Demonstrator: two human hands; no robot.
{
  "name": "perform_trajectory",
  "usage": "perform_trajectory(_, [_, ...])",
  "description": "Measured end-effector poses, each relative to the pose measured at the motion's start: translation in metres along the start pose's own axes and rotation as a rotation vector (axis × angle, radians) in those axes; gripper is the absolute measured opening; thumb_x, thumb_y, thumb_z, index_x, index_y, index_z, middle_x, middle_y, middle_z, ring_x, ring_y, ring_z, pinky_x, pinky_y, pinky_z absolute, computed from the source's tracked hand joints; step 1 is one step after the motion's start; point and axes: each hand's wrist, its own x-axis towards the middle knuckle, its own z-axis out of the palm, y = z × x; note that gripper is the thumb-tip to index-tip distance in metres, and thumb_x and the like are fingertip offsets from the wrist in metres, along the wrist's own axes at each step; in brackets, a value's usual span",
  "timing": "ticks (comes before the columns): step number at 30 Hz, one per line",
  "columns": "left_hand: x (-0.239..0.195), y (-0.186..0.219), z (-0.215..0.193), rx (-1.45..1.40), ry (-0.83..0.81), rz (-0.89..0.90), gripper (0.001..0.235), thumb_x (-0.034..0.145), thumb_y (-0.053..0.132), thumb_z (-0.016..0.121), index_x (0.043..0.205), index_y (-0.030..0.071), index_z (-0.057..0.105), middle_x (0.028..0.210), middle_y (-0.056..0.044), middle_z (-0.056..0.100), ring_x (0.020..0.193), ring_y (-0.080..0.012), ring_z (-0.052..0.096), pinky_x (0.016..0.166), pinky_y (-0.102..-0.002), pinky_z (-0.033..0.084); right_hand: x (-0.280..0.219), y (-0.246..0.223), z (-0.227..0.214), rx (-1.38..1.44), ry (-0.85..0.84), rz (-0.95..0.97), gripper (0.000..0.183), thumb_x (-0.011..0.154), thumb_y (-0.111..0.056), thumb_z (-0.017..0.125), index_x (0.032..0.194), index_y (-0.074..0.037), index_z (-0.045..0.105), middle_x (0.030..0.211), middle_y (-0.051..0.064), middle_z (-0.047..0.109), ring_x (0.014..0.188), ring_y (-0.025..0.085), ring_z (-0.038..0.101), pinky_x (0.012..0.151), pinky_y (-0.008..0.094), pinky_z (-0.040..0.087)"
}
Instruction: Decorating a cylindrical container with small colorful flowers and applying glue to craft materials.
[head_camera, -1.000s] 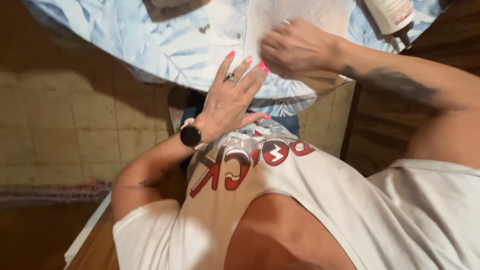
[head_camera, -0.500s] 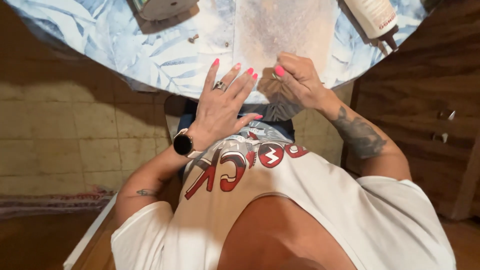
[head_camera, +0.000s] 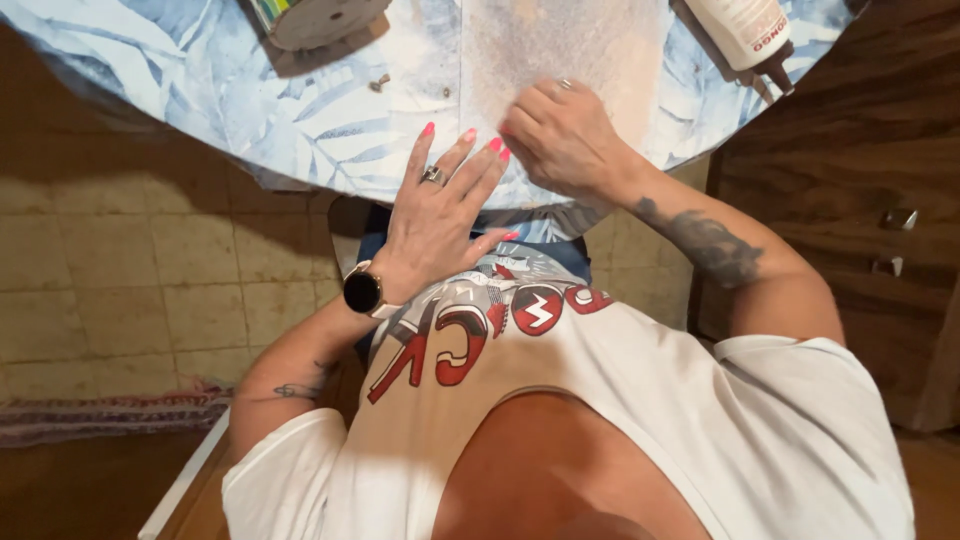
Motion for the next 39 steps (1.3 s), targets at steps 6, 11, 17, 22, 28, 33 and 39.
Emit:
perform_trajectory(6, [-0.003,0.002,0.004,0.033,-0.026,-0.031,0.063,0.076,0.056,0.057,0.116,0.007,0.053,0.115,-0.007,0.054,0.117,-0.0235,0.041,0.103,-0.049,0.017,0.027,0.012,0.02,0.148,0.012,-0.106,0.014,0.077,-0.005,0.046,0.066,-0.014,0.045,0.065,0.003,0.039,0.058,0.022,0.038,0.049,0.033,0.029])
perform_trajectory(11, [-0.003,0.0,0.004,0.097,-0.054,-0.005,0.067,0.079,0.061,0.05,0.122,0.01,0.048,0.119,-0.004,0.052,0.117,-0.0225,0.042,0.104,-0.048,0.014,-0.062,0.052,-0.011,0.052,-0.383,-0.148,0.01,0.082,-0.014,0.044,0.073,-0.015,0.048,0.066,-0.002,0.046,0.06,0.013,0.043,0.055,0.025,0.04])
perform_trajectory(17, [0.018,0.011,0.001,-0.134,0.067,-0.123,0.052,0.081,0.039,0.056,0.122,0.008,0.043,0.114,-0.008,0.057,0.108,-0.0216,0.054,0.105,-0.049,0.011,-0.06,0.018,-0.017,0.191,0.002,0.276,0.028,0.085,-0.032,0.052,0.073,-0.009,0.042,0.065,0.001,0.038,0.06,0.013,0.037,0.05,0.025,0.03])
perform_trajectory(22, [0.037,0.027,0.009,-0.818,0.4,-0.306,0.035,0.081,0.01,0.057,0.115,0.006,0.051,0.103,-0.012,0.06,0.094,-0.0275,0.059,0.085,-0.037,0.046,-0.029,-0.032,0.001,0.96,0.396,0.557,0.03,0.094,-0.019,0.036,0.07,-0.003,0.045,0.064,0.01,0.041,0.061,0.024,0.043,0.058,0.032,0.035])
perform_trajectory(28, [0.044,0.029,-0.001,-0.966,0.444,-0.436,0.025,0.082,0.009,0.056,0.107,0.006,0.058,0.095,-0.014,0.063,0.089,-0.0282,0.061,0.07,-0.029,0.052,-0.016,-0.038,-0.006,0.955,0.482,0.571,0.029,0.093,-0.016,0.037,0.069,-0.002,0.046,0.06,0.009,0.038,0.055,0.025,0.041,0.054,0.031,0.037])
perform_trajectory(33, [0.046,0.029,0.002,-0.944,0.428,-0.442,0.024,0.083,0.009,0.053,0.107,0.007,0.058,0.095,-0.014,0.063,0.088,-0.0269,0.061,0.072,-0.031,0.052,-0.016,-0.038,-0.007,0.95,0.51,0.585,0.03,0.093,-0.015,0.038,0.068,-0.002,0.048,0.059,0.009,0.039,0.054,0.025,0.043,0.052,0.032,0.038])
perform_trajectory(39, [0.05,0.032,-0.004,-0.944,0.44,-0.444,0.024,0.083,0.009,0.053,0.106,0.006,0.058,0.094,-0.015,0.063,0.088,-0.0283,0.061,0.07,-0.031,0.052,-0.015,-0.037,-0.013,0.993,0.507,0.559,0.031,0.093,-0.016,0.035,0.068,-0.001,0.046,0.059,0.011,0.039,0.053,0.027,0.042,0.051,0.032,0.037])
